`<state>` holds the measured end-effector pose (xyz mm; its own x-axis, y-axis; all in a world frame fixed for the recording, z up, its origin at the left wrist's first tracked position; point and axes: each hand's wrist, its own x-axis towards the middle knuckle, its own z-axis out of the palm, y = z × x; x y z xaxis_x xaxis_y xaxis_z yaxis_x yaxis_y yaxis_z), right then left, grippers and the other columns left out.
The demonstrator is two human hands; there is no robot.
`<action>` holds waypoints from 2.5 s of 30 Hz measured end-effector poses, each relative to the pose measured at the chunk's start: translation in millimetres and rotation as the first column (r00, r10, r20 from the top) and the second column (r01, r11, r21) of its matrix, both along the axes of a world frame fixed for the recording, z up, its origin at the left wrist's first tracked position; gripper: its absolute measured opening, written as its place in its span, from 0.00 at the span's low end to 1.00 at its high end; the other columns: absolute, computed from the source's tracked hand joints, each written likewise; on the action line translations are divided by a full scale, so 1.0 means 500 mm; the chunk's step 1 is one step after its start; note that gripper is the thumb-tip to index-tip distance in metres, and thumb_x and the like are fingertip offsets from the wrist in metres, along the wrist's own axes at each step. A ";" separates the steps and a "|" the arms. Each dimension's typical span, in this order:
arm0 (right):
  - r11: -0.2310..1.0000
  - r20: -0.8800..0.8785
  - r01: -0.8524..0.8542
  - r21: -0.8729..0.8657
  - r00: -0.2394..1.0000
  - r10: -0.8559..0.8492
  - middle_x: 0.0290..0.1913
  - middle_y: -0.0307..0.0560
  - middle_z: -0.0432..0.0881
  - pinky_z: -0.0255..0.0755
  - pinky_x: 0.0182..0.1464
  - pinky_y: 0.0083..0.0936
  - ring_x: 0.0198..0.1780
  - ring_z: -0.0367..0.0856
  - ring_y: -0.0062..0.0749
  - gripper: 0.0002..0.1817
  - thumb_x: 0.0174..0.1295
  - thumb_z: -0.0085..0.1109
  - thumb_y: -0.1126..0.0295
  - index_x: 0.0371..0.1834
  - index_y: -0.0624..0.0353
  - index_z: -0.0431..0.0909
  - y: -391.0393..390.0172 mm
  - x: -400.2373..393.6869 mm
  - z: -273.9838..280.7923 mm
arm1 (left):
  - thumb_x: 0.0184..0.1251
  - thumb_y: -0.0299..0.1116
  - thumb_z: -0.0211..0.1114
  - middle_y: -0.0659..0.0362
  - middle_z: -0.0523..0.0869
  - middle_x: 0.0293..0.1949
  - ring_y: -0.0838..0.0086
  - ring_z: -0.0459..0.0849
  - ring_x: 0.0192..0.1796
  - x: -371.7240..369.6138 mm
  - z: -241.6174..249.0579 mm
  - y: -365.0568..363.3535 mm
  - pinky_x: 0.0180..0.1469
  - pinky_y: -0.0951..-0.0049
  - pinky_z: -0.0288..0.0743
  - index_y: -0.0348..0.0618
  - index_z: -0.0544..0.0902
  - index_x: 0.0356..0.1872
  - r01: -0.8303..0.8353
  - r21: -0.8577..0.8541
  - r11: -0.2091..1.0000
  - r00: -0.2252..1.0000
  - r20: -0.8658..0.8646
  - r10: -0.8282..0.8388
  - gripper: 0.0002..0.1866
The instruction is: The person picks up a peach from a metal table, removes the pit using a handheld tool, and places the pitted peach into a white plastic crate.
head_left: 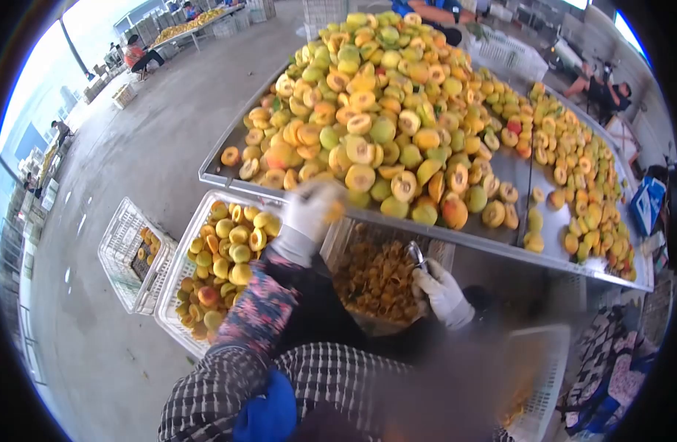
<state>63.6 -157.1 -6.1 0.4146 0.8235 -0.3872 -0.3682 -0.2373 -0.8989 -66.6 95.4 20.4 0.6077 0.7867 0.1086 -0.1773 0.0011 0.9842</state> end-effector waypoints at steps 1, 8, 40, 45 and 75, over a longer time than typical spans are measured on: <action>1.000 0.099 -0.028 0.011 0.995 0.027 0.23 0.32 0.68 0.60 0.20 0.17 0.20 0.65 0.16 0.07 0.70 0.53 0.63 0.41 0.54 0.71 -0.010 0.012 -0.026 | 0.68 0.35 0.61 0.57 0.87 0.34 0.70 0.86 0.37 -0.039 -0.003 0.049 0.41 0.73 0.79 0.38 0.85 0.41 -0.142 0.248 0.958 0.970 -0.157 0.184 0.11; 0.988 0.431 -0.113 -0.102 0.891 0.147 0.25 0.35 0.68 0.63 0.28 0.22 0.25 0.65 0.19 0.09 0.69 0.54 0.64 0.40 0.59 0.70 0.017 0.010 -0.009 | 0.60 0.55 0.64 0.48 0.80 0.56 0.53 0.75 0.61 -0.081 0.007 0.163 0.64 0.58 0.66 0.50 0.80 0.57 0.094 0.812 0.576 0.564 -0.521 0.641 0.28; 0.992 0.837 0.083 0.093 0.533 -0.123 0.30 0.67 0.78 0.68 0.33 0.52 0.35 0.78 0.67 0.13 0.67 0.53 0.70 0.50 0.64 0.65 0.106 -0.052 -0.007 | 0.75 0.48 0.54 0.53 0.82 0.42 0.64 0.84 0.44 0.132 -0.031 -0.159 0.46 0.62 0.83 0.38 0.74 0.45 0.259 -0.571 0.779 0.933 0.356 -0.049 0.19; 0.999 0.900 0.049 0.009 0.435 -0.029 0.30 0.67 0.78 0.69 0.32 0.49 0.33 0.78 0.66 0.15 0.67 0.54 0.70 0.52 0.66 0.66 0.098 -0.054 -0.019 | 0.74 0.47 0.57 0.52 0.83 0.37 0.63 0.85 0.36 0.129 -0.040 -0.144 0.40 0.65 0.82 0.38 0.75 0.41 0.248 -0.555 0.794 0.955 0.277 -0.104 0.19; 0.934 0.605 -0.029 0.355 0.769 -0.206 0.32 0.68 0.78 0.70 0.34 0.46 0.37 0.79 0.65 0.16 0.68 0.52 0.65 0.49 0.67 0.66 0.106 -0.069 -0.105 | 0.74 0.44 0.58 0.55 0.85 0.32 0.73 0.85 0.36 0.115 -0.074 -0.157 0.39 0.72 0.81 0.36 0.80 0.36 0.143 -0.374 0.916 0.987 0.124 -0.103 0.18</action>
